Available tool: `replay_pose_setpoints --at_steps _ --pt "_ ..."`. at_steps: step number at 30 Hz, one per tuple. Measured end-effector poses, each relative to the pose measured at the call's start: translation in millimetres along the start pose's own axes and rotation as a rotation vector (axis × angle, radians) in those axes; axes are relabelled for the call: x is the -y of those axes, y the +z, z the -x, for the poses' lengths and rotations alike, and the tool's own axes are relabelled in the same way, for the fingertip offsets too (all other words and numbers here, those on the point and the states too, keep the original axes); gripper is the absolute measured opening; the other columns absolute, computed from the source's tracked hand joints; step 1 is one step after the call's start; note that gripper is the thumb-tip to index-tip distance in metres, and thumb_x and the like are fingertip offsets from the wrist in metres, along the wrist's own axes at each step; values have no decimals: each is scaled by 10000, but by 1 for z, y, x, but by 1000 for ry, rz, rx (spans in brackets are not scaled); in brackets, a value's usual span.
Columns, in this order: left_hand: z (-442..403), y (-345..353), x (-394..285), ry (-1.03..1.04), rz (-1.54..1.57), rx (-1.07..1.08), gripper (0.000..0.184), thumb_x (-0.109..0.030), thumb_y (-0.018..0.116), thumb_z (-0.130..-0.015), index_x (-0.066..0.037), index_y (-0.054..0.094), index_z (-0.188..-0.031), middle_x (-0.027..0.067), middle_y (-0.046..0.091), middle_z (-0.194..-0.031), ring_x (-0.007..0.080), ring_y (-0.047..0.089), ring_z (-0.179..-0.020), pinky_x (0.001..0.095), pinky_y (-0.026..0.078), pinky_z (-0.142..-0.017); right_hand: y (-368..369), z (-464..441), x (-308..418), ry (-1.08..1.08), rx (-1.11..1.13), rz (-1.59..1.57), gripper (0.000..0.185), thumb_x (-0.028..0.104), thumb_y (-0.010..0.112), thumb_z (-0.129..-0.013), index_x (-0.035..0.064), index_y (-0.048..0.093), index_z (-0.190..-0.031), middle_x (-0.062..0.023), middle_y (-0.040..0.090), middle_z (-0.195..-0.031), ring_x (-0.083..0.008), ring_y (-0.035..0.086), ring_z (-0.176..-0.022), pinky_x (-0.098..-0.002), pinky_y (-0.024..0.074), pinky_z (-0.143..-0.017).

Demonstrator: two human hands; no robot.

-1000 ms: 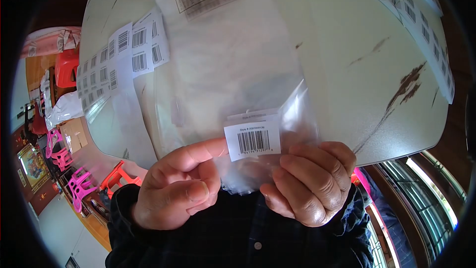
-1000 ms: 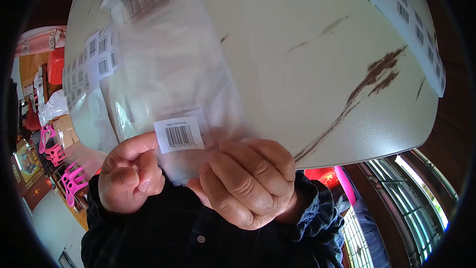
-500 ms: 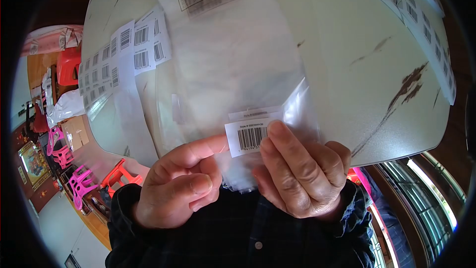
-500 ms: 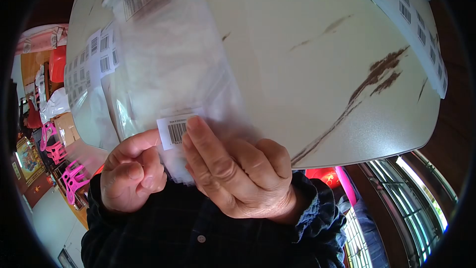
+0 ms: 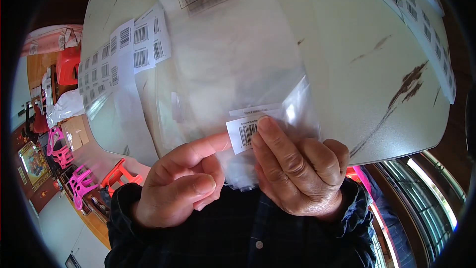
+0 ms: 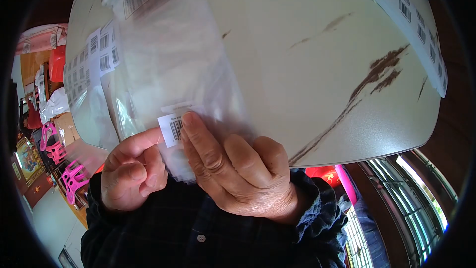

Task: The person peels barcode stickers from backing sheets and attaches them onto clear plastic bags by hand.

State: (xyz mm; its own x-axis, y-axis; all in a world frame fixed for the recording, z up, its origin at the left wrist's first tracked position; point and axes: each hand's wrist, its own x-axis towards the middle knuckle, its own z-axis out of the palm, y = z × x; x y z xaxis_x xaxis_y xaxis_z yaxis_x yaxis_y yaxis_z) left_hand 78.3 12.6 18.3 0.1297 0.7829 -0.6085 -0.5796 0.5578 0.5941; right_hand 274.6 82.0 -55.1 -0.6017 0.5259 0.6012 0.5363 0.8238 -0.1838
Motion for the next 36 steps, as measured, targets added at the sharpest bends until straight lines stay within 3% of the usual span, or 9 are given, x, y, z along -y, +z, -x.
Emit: replay_pose_setpoints --at_steps 4,9,14,19,23,34,36 --pt "3 9 -5 -8 -181 -85 568 -69 603 -915 84 395 -1421 78 603 -811 95 439 -587 170 341 -534 -1 -1 0 -4 23 17 183 132 729 -791 179 763 -965 32 695 -1212 -113 426 -796 -226 342 -602" --pt "7 12 0 177 -622 -23 607 -12 618 -874 82 382 -1426 61 624 -829 82 445 -565 172 360 -524 0 0 -1 -12 16 18 183 116 725 -784 163 759 -958 16 693 -1213 -118 428 -810 -230 346 -597" --pt "14 24 0 233 -956 -182 679 6 643 -828 79 359 -1440 30 635 -796 73 427 -512 183 360 -480 -1 -2 -1 28 14 -43 173 105 720 -776 145 754 -941 -1 692 -1211 -125 431 -807 -232 352 -598" --pt "11 21 3 467 -1268 -225 685 -22 683 -803 70 405 -1422 7 605 -701 87 404 -462 201 346 -433 0 -3 -3 -12 -8 -57 161 110 710 -780 132 750 -934 -25 694 -1205 -131 430 -800 -232 358 -599" --pt "-16 14 5 719 -1682 -102 596 -39 684 -787 83 505 -1342 34 602 -675 123 434 -476 241 384 -473 -10 -4 3 121 97 -148 178 106 714 -828 132 713 -1004 -27 650 -1289 -105 520 -880 -231 373 -696" --pt "-24 -3 16 987 -1846 -195 578 -81 768 -735 -12 607 -1286 -33 454 -615 95 380 -450 226 340 -421 -34 9 -7 269 109 -189 238 84 716 -770 107 711 -1006 -38 678 -1220 -177 597 -1030 -263 441 -757" --pt "-25 -4 17 1039 -1850 -224 565 -83 773 -725 -30 628 -1268 -39 434 -618 90 377 -456 225 335 -423 -35 1 -6 248 73 -197 231 132 687 -804 83 701 -1029 -71 663 -1242 -232 593 -1095 -348 451 -858"
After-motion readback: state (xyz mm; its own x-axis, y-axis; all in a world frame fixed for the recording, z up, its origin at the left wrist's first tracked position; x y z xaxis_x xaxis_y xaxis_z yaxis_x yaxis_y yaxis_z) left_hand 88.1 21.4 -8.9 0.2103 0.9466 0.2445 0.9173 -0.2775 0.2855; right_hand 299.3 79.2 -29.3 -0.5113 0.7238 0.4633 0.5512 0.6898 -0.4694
